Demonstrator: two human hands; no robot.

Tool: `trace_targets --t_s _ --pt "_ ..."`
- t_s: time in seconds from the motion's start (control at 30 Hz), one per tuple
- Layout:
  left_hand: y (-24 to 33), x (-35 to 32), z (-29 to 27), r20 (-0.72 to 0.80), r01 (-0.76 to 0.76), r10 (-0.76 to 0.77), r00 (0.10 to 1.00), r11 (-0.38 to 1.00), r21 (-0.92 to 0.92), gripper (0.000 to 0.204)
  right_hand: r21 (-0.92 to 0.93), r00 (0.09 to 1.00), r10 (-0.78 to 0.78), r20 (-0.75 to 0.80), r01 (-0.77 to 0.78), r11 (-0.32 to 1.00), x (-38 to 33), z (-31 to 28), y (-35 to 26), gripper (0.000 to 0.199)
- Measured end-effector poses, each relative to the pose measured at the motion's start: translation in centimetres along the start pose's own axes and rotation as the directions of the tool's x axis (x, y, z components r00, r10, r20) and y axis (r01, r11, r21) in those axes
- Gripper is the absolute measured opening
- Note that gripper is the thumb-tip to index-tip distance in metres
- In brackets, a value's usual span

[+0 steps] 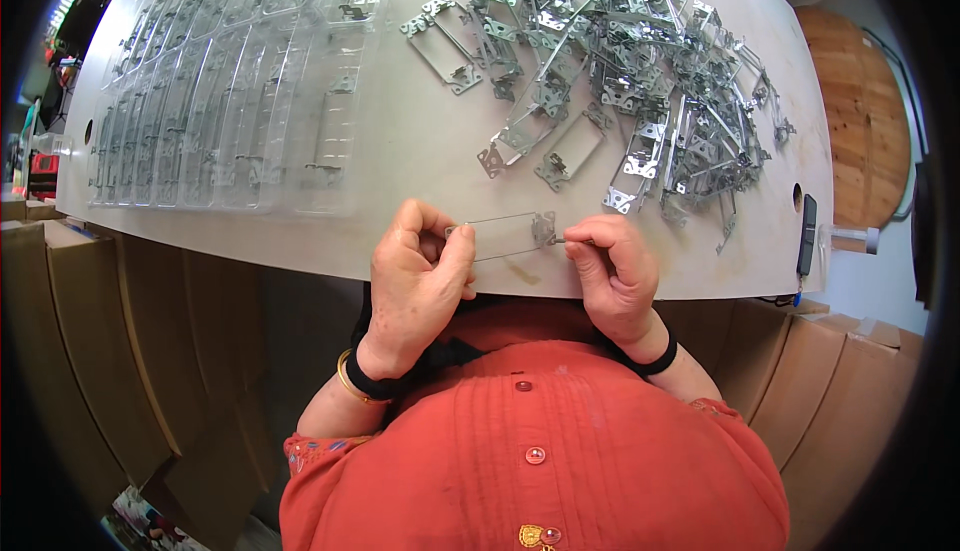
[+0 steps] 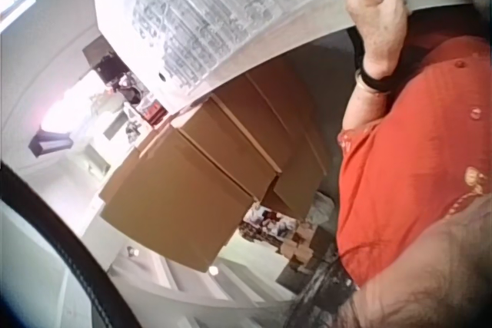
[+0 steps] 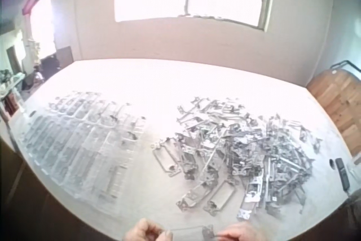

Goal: The person picks up small metal brackets and clear plastic frames from a pile on a white table. They fit the metal brackets into the plastic frames and place the assembled units into a clear plastic tray. The person repeats this process, handling the parts one at a time.

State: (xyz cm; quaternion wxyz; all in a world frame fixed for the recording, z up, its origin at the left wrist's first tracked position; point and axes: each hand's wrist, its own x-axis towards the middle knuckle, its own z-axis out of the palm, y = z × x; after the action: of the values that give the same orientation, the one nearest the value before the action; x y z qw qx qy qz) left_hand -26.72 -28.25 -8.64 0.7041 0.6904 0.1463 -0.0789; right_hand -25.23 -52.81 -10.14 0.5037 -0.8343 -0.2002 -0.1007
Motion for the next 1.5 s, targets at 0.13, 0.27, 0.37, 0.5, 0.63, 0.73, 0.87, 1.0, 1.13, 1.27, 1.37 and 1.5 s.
trace_targets --t_s 0.13,0.27,0.37,0.5,0.63,0.73,0.87,1.0,1.13,1.27,1.37,1.5 --pt "-0.09 0.10 0.02 0.007 -0.012 0.011 1.000 1.000 0.016 0.015 -0.041 1.000 -0.018 0.007 0.018 0.999 0.14 -0.02 -0.04 0.015" --pt "0.07 0.09 0.01 -0.006 -0.015 0.016 1.000 1.000 0.024 0.015 -0.065 1.000 -0.013 0.016 0.014 0.998 0.37 -0.11 -0.35 0.017" --pt "-0.23 0.09 -0.03 -0.003 -0.009 0.010 1.000 1.000 0.017 0.015 -0.056 1.000 -0.022 0.016 0.023 0.998 0.50 -0.08 -0.54 0.017" --pt "-0.25 0.13 0.06 -0.006 -0.013 0.013 1.000 1.000 0.011 0.015 -0.069 0.999 -0.049 0.024 0.050 0.996 0.53 0.00 -0.36 0.017" --pt "-0.25 0.23 -0.09 0.005 -0.018 0.018 1.000 1.000 0.015 0.015 -0.069 0.999 -0.038 0.024 0.040 0.997 0.51 -0.01 -0.46 0.017" --pt "-0.14 0.17 0.07 -0.005 -0.031 0.031 1.000 0.999 0.032 0.016 -0.058 0.999 -0.046 0.021 0.047 0.997 0.34 0.09 -0.09 0.017" --pt "-0.30 0.15 -0.06 0.012 -0.028 0.028 1.000 1.000 0.012 0.016 -0.059 0.998 -0.053 0.017 0.054 0.997 0.46 0.04 -0.30 0.018" --pt "-0.22 0.19 0.06 0.005 -0.029 0.029 1.000 1.000 0.010 0.016 -0.051 0.998 -0.061 0.024 0.063 0.997 0.50 0.11 -0.10 0.020" --pt "0.03 0.18 0.02 0.007 -0.022 0.022 1.000 1.000 0.016 0.015 -0.036 0.999 -0.046 0.024 0.047 0.998 0.57 -0.09 -0.27 0.020" --pt "-0.10 0.14 0.12 -0.002 -0.027 0.027 1.000 1.000 0.002 0.015 -0.078 0.994 -0.112 0.009 0.112 0.991 0.95 0.01 -0.38 0.020" --pt "-0.21 0.05 0.14 -0.002 -0.029 0.029 1.000 0.999 0.014 0.015 -0.060 0.997 -0.071 0.027 0.073 0.996 0.84 -0.18 -0.56 0.020" --pt "-0.19 0.02 0.12 0.001 -0.027 0.027 1.000 1.000 0.004 0.016 -0.046 0.998 -0.055 0.019 0.056 0.997 0.89 -0.31 -0.85 0.022"
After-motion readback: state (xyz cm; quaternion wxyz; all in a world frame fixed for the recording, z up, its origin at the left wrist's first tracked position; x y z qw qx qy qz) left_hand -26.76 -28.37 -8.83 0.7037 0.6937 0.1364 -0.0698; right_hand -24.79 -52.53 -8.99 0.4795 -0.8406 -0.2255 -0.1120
